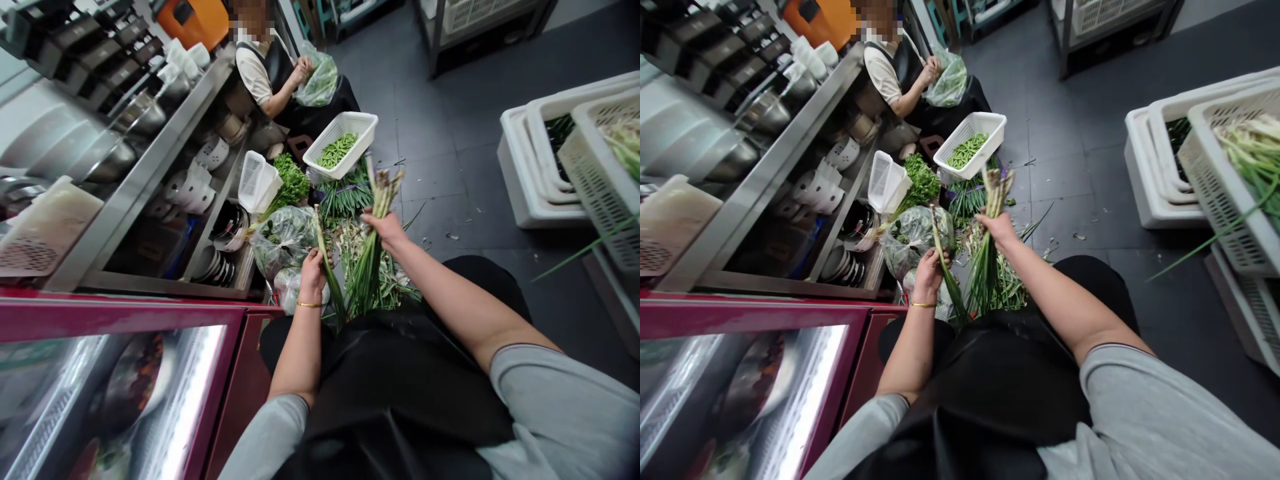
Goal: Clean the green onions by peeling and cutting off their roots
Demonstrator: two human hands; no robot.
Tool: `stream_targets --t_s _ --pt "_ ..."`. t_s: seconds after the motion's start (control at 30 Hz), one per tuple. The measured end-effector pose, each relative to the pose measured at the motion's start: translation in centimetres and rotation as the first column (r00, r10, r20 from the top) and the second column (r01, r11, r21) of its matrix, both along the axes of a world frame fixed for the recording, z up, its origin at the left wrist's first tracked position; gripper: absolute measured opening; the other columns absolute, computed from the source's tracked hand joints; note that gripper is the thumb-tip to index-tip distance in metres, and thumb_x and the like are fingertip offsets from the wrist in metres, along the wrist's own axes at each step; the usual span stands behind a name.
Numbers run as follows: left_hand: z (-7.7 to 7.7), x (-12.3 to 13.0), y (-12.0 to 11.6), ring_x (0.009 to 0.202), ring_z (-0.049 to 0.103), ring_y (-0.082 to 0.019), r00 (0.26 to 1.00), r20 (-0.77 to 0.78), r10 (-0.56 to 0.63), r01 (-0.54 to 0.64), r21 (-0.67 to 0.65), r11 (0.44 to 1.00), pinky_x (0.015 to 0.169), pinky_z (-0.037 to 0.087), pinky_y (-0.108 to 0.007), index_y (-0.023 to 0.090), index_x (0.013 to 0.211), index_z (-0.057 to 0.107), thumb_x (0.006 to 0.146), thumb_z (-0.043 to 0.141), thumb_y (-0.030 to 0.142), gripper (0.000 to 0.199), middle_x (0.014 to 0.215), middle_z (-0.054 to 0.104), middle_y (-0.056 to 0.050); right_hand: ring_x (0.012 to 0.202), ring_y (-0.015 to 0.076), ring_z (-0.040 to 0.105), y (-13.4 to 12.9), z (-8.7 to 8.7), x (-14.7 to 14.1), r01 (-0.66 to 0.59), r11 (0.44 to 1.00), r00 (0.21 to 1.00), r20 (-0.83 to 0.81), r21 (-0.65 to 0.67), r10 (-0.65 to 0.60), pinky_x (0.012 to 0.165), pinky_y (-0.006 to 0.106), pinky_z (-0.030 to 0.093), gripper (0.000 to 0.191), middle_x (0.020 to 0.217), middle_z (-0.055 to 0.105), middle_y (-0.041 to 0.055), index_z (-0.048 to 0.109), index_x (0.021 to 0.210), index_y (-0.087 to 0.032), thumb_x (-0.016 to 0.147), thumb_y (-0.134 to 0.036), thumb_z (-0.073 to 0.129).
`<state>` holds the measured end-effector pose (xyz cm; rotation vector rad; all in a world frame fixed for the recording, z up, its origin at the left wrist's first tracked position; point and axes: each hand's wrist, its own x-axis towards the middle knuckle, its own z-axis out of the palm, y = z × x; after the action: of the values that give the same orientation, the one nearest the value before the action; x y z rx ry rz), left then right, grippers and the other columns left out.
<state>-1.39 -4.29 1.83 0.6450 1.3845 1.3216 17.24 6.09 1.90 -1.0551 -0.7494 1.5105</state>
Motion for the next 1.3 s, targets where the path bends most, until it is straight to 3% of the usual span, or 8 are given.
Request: stream_targets --t_s 0.1,0.27,0.37,0.5,0.7,0.83,1.1,1.3 --pt "0.6 -0.2 -0.1 0.056 0.055 -0.009 1.0 -0.001 0.008 -0.008 -0.017 1.0 0.054 0.042 -0.022 0.018 0.083 0.054 0.07 0.071 0.041 0.032 0.07 0.06 0.001 0.045 0.0069 0.043 1.2 1.0 1.9 0.123 0.988 0.99 0.062 0.093 -0.129 0.043 0.023 0.039 0.021 0.065 0.061 -0.0027 0.064 0.09 -0.019 0.07 -0.021 0.071" --pt "0.6 2.4 -0.4 0.052 0.053 -0.008 0.991 0.015 -0.13 0.13 -0.017 0.991 0.051 0.04 -0.021 0.016 0.082 0.054 0.062 0.078 0.043 0.041 0.066 0.058 0.003 0.048 0.0093 0.047 -1.3 1.3 0.2 -0.346 0.919 0.915 0.285 0.188 0.286 0.049 0.025 0.042 0.043 0.058 0.058 -0.0018 0.067 0.082 -0.013 0.054 -0.041 0.083" --pt "0.8 3.9 -0.7 0.046 0.047 -0.005 0.984 -0.018 -0.178 0.178 -0.03 0.984 0.046 0.035 -0.019 0.015 0.081 0.055 0.064 0.076 0.047 0.041 0.061 0.056 0.004 0.056 0.0117 0.052 -2.3 1.0 -0.9 -0.48 0.846 0.807 0.496 0.232 0.322 0.055 0.023 0.043 0.047 0.055 0.056 -0.0014 0.062 0.067 -0.012 0.052 -0.052 0.081" --pt "1.1 3.1 -0.8 0.041 0.04 -0.002 0.979 -0.089 -0.182 0.178 -0.052 0.983 0.041 0.026 -0.016 0.014 0.077 0.057 0.067 0.073 0.044 0.036 0.057 0.053 0.004 0.053 0.0109 0.049 -1.2 1.3 0.7 -0.403 0.876 0.798 0.571 0.264 0.196 0.051 0.023 0.041 0.044 0.053 0.052 -0.0019 0.057 0.062 -0.015 0.062 -0.056 0.072" --pt "0.0 0.0 -1.7 0.039 0.04 -0.003 0.99 -0.036 -0.138 0.132 -0.128 0.983 0.039 0.024 -0.016 0.014 0.076 0.055 0.062 0.075 0.042 0.038 0.054 0.052 0.005 0.045 0.0092 0.046 2.0 1.7 4.5 0.014 0.981 0.962 0.265 0.191 -0.066 0.044 0.025 0.043 0.04 0.061 0.058 0.0007 0.058 0.075 -0.015 0.065 -0.051 0.073" --pt "-0.2 0.3 -2.0 0.043 0.045 -0.006 0.994 -0.004 -0.108 0.107 -0.1 0.989 0.044 0.033 -0.018 0.016 0.078 0.051 0.059 0.077 0.045 0.043 0.058 0.055 0.004 0.052 0.0096 0.053 1.0 0.8 3.1 -0.212 0.956 0.9 0.421 0.204 0.11 0.05 0.023 0.047 0.051 0.076 0.067 0.0034 0.062 0.093 -0.013 0.054 -0.037 0.083" --pt "-0.1 2.7 -1.4 0.054 0.049 -0.007 0.933 -0.305 -0.192 0.222 0.067 0.973 0.055 0.039 -0.02 0.015 0.064 0.053 0.066 0.074 0.04 0.033 0.058 0.052 0.004 0.057 0.0116 0.056 -2.5 0.3 -1.4 -0.53 0.822 0.697 0.658 0.208 0.283 0.053 0.02 0.042 0.028 0.058 0.062 0.0004 0.064 0.066 -0.012 0.064 -0.036 0.077" --pt "0.4 -0.9 0.1 0.04 0.035 -0.003 0.926 -0.341 -0.159 0.173 0.011 0.985 0.04 0.022 -0.018 0.015 0.071 0.057 0.066 0.074 0.043 0.033 0.052 0.047 0.007 0.042 0.0078 0.047 -2.2 1.4 0.4 -0.598 0.798 0.772 0.328 0.082 0.545 0.041 0.02 0.039 0.035 0.049 0.053 -0.0034 0.056 0.061 -0.014 0.055 -0.037 0.081"
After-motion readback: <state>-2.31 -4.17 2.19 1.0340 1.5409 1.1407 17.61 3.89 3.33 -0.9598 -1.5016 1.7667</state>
